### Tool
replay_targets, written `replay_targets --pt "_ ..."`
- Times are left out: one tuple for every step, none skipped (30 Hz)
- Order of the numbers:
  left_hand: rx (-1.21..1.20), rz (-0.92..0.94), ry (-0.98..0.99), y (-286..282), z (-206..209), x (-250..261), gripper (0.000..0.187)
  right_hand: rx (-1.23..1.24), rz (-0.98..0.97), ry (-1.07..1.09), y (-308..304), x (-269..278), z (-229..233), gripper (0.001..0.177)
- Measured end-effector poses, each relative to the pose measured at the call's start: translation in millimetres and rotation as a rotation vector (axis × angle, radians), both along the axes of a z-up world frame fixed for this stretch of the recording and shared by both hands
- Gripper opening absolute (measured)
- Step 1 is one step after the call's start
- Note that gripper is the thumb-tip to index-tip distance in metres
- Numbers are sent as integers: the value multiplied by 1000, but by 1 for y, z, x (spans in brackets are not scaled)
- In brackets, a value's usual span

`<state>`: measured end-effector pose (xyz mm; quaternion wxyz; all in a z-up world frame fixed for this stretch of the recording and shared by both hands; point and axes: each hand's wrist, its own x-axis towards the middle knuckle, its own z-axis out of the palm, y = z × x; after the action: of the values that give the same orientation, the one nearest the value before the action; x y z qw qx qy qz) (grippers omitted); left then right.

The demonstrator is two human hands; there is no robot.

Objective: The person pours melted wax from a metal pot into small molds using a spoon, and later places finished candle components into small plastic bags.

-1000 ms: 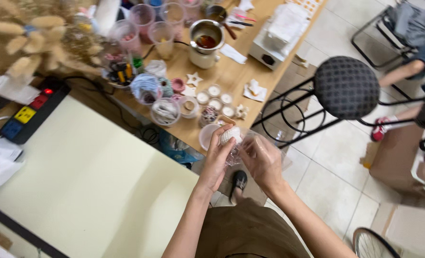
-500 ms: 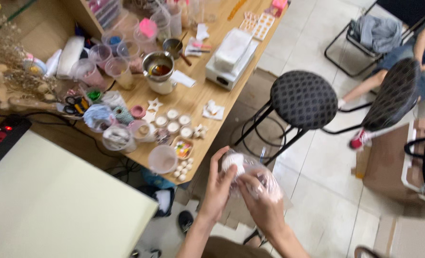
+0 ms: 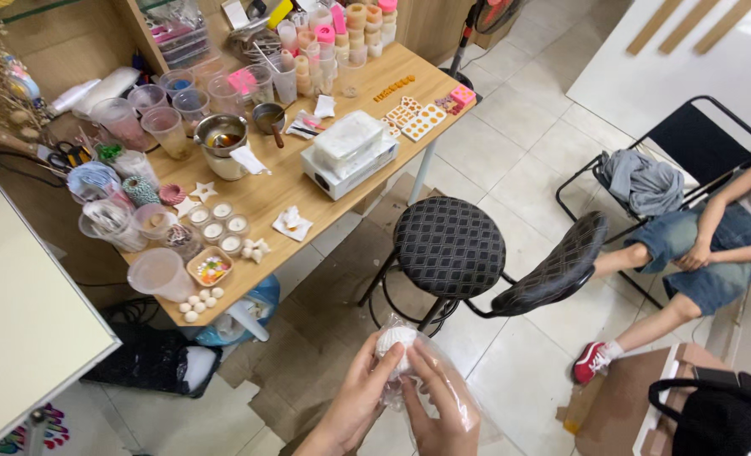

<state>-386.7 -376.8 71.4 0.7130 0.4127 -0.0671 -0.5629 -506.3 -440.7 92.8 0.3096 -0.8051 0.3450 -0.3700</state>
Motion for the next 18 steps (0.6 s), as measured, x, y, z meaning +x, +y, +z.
replay_targets --pt "23 11 -43 -9 0 -5 40 -21 36 -26 -12 -5 -3 45" --pt "47 22 -86 -19 -1 -9 40 -42 72 -52 -24 -10 -6 43" --pt "70 33 -131 -29 -5 -12 40 -70 132 -52 -37 -14 -10 44" --pt "60 58 -129 -38 -9 -14 40 -98 192 -51 -51 -18 -15 45" --pt "48 83 -124 -49 -15 -17 40 -128 252 -48 -66 -22 -18 45" --pt "35 107 -118 -61 -20 -19 40 -78 280 -11 -79 -25 -21 43" --pt "50 138 -147 -74 -25 -19 40 -28 309 27 -91 -25 -25 42" --pt "65 168 -174 -88 -30 -17 39 21 338 66 -106 -25 -28 40" --pt "84 199 -200 -102 -33 -18 39 -72 414 73 -125 -25 -30 49" --pt "86 233 -192 -117 -33 -17 39 -166 491 79 -150 -25 -31 57" --pt "90 266 -185 -131 -31 -14 40 -257 566 83 -174 -23 -30 67" --pt "94 299 -177 -147 -27 -10 40 -85 592 96 -196 -23 -28 59" --pt "95 335 -185 -164 -20 -7 40 88 613 110 -218 -24 -25 51" --pt "97 371 -192 -182 -13 -5 39 261 632 125 -241 -26 -20 43" --pt "96 407 -200 -200 -5 -3 39 277 675 54 -268 -30 -14 43" --pt "94 448 -199 -219 3 -1 38 293 717 -18 -297 -35 -5 45" --pt "91 484 -193 -239 10 -1 38 311 754 -85 -319 -37 2 49" --pt "89 520 -187 -260 15 -1 38 190 726 -29 -336 -35 8 45"
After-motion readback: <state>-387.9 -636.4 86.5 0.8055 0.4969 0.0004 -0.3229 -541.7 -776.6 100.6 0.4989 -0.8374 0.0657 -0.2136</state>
